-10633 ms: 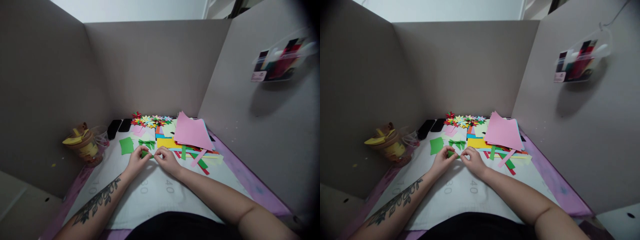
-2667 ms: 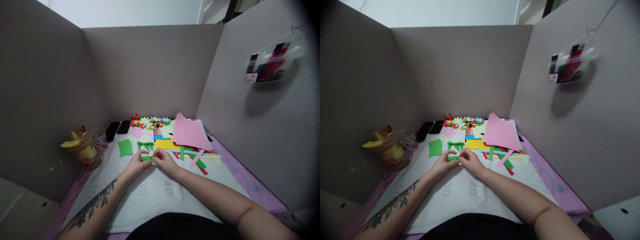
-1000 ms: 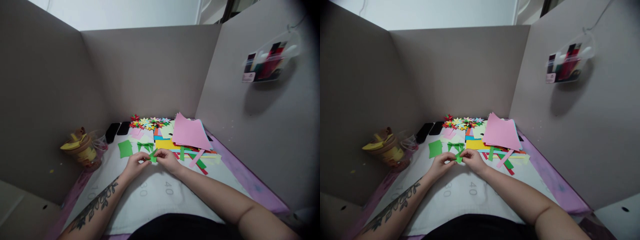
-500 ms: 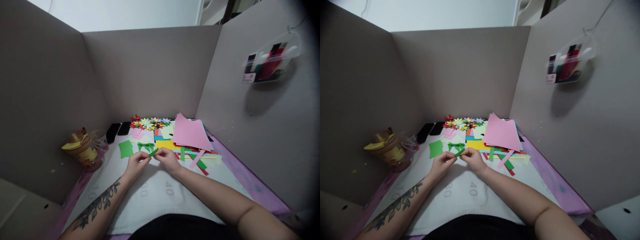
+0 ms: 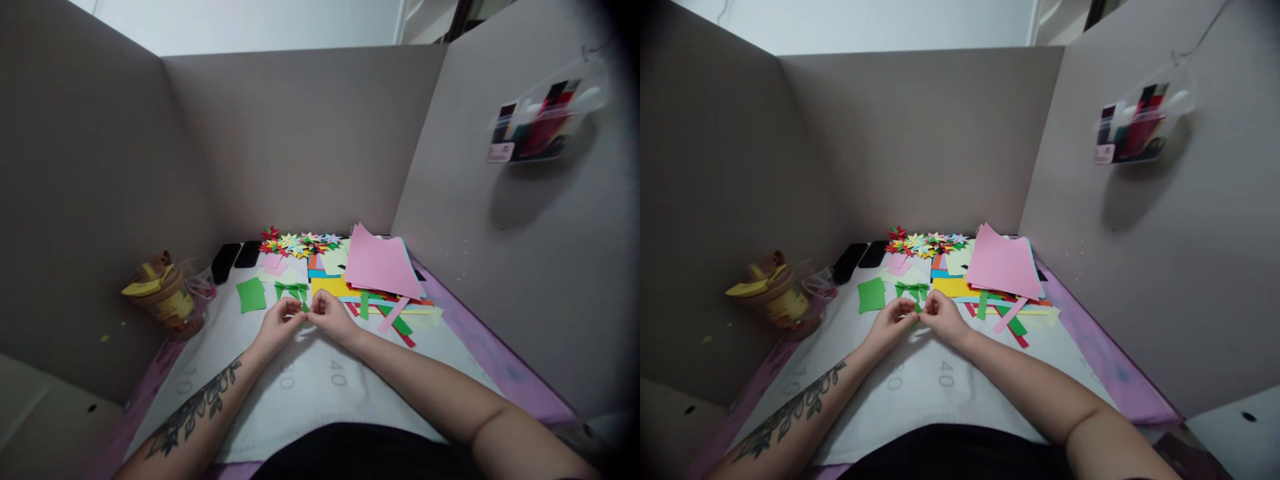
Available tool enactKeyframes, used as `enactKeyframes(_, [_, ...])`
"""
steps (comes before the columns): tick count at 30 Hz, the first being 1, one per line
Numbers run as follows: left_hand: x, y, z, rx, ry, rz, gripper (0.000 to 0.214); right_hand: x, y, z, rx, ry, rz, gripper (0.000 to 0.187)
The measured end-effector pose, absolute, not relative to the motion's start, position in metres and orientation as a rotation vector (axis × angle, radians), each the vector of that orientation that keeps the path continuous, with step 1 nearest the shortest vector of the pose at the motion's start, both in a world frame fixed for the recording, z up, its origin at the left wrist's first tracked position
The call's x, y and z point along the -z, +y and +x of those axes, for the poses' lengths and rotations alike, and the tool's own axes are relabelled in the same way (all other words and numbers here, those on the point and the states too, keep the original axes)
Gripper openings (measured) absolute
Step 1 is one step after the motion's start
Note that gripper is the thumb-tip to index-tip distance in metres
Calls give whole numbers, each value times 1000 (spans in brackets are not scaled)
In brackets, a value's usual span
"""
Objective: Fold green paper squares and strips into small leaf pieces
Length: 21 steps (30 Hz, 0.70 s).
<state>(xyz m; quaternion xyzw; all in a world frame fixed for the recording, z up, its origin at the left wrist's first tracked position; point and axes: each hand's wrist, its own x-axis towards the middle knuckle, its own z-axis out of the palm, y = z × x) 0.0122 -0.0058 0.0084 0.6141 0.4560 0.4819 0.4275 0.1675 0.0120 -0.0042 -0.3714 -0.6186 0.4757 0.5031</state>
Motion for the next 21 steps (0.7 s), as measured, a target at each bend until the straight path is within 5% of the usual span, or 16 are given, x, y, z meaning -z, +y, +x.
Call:
enactKeyframes(8, [-10, -3, 9, -1153, 1207, 1381, 24, 5, 13, 170, -1429, -1335, -782, 29])
enactKeyframes(21, [-13, -8, 10, -1059, 1202, 1570, 22, 2, 13, 170, -1138, -1532, -853, 17])
